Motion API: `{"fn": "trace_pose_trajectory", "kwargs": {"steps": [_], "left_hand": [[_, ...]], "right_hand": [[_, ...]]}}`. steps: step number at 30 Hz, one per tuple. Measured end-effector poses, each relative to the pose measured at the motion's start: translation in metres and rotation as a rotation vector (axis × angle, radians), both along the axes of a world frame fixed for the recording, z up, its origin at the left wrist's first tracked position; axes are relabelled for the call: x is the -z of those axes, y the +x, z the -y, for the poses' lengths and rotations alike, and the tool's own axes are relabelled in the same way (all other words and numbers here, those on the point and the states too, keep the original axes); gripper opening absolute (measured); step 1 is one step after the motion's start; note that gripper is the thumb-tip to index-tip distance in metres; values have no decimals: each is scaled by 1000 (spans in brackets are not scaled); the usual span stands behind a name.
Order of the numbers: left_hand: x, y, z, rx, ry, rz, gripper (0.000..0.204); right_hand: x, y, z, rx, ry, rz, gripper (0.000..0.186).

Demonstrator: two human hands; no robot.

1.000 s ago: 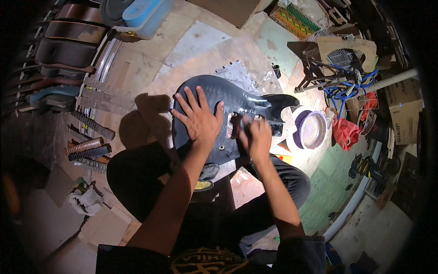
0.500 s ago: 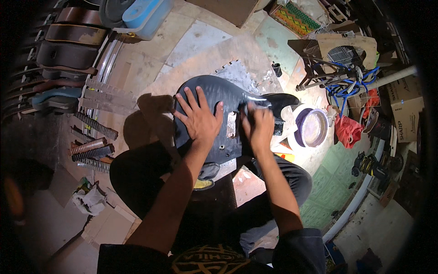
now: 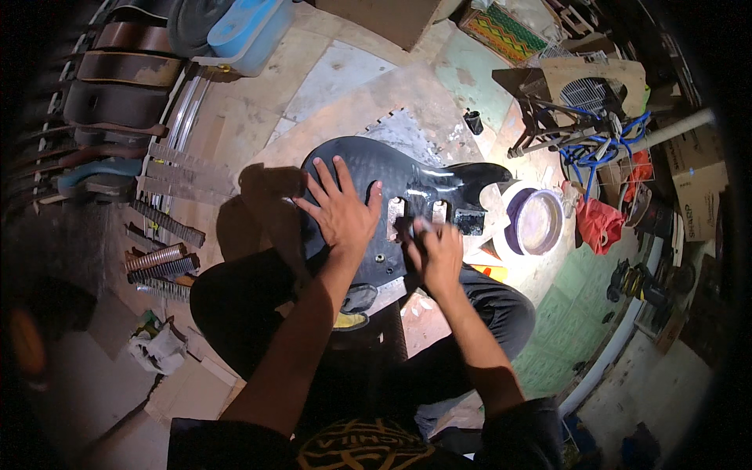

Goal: The person applies a liquid from a container to the surface of a guitar body, then uses a cloth to wipe and spread the liquid across the wood.

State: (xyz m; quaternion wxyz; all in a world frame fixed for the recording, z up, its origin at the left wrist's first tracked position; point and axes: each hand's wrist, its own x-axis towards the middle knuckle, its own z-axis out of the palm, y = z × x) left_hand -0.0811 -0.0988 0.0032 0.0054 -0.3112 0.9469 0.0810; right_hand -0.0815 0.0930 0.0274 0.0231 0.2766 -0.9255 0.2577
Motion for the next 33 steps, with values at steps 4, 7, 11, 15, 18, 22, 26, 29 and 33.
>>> {"fn": "trace_pose_trajectory", "kwargs": {"steps": [4,7,11,15,18,22,26,29,33], "left_hand": [[3,-1,-6,22,27,-11,86],[-2,0,0,0,44,22,86],[2,2,0,8,-3,4,85],[1,0,-6,23,22,-36,84],[5,-2,-1,6,7,-37,83],[5,2,-1,-9,41,-3,80],[7,1,-4,-5,62,-59,78],[4,-2,1,-8,33,-36,76],[-2,1,-2,10,13,4,74]], "right_hand": [[3,-69,24,144,39,-68,44],[5,-10,4,74,73,6,49],[4,-7,4,18,11,17,48],[-7,-76,36,200,22,-38,38],[6,-2,4,79,49,0,45],[10,-12,5,17,17,-5,44],[-1,-67,36,187,68,10,42],[2,2,7,64,34,-36,48],[6,-3,6,38,36,-27,49]]}}
